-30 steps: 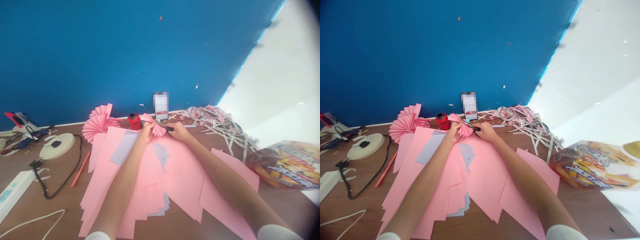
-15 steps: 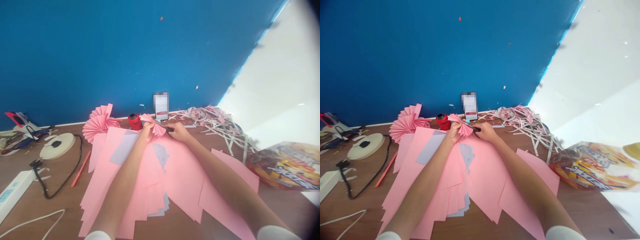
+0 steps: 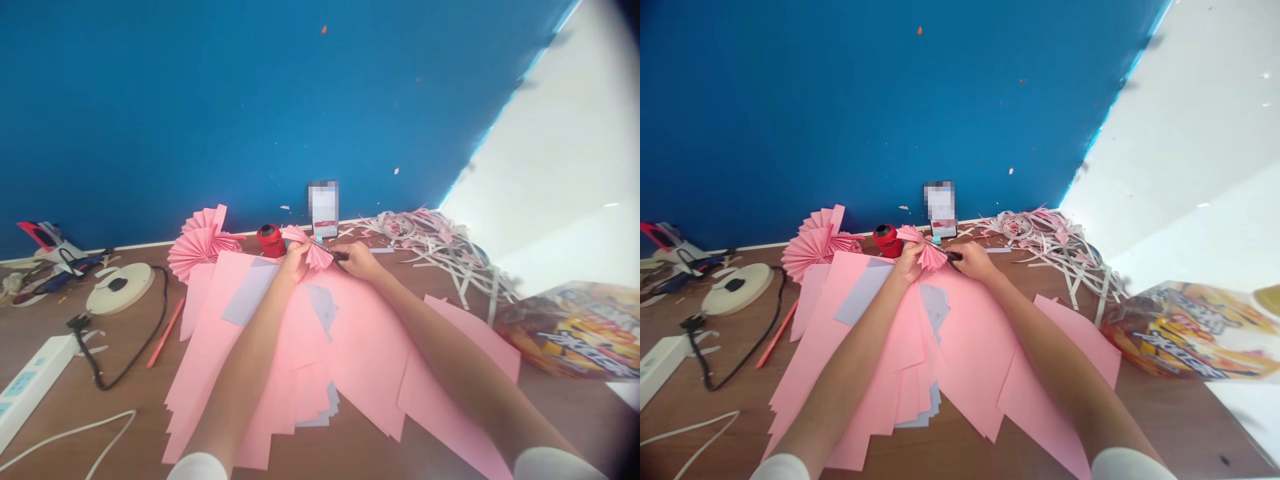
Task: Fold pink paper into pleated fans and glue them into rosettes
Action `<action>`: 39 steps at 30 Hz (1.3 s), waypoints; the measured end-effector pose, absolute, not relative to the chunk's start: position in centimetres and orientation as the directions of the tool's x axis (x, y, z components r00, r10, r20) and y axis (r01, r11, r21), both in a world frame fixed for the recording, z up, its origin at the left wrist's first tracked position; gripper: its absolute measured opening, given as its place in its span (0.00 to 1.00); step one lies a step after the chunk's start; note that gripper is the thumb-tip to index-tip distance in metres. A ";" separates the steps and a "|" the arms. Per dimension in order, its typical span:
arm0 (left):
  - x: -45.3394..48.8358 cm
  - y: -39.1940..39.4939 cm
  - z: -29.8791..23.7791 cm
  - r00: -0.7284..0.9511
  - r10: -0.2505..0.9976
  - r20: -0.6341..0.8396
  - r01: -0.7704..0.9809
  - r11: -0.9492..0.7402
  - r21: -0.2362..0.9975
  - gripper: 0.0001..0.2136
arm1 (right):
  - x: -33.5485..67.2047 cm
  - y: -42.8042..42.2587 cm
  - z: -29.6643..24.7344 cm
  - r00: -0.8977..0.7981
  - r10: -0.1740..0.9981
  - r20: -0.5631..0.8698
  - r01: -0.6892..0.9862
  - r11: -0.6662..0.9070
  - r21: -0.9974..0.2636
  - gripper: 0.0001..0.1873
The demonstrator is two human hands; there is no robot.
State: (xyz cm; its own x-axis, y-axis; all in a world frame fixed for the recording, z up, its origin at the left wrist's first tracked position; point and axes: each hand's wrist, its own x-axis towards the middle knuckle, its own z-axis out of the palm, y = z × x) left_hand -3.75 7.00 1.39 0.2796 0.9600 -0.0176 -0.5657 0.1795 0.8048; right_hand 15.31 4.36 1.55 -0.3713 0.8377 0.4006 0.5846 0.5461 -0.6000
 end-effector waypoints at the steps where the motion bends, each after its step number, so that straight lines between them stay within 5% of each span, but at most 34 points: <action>1: -3.8 7.0 1.3 0.283 0.959 -0.022 -0.560 0.184 0.807 0.09 | 15.3 4.4 1.6 -0.377 0.835 0.401 0.579 0.550 -0.602 0.16; 39: -3.8 7.1 1.2 0.269 0.961 -0.064 -0.551 0.208 0.808 0.06 | 15.3 4.7 1.2 -0.339 0.854 0.394 0.624 0.518 -0.586 0.16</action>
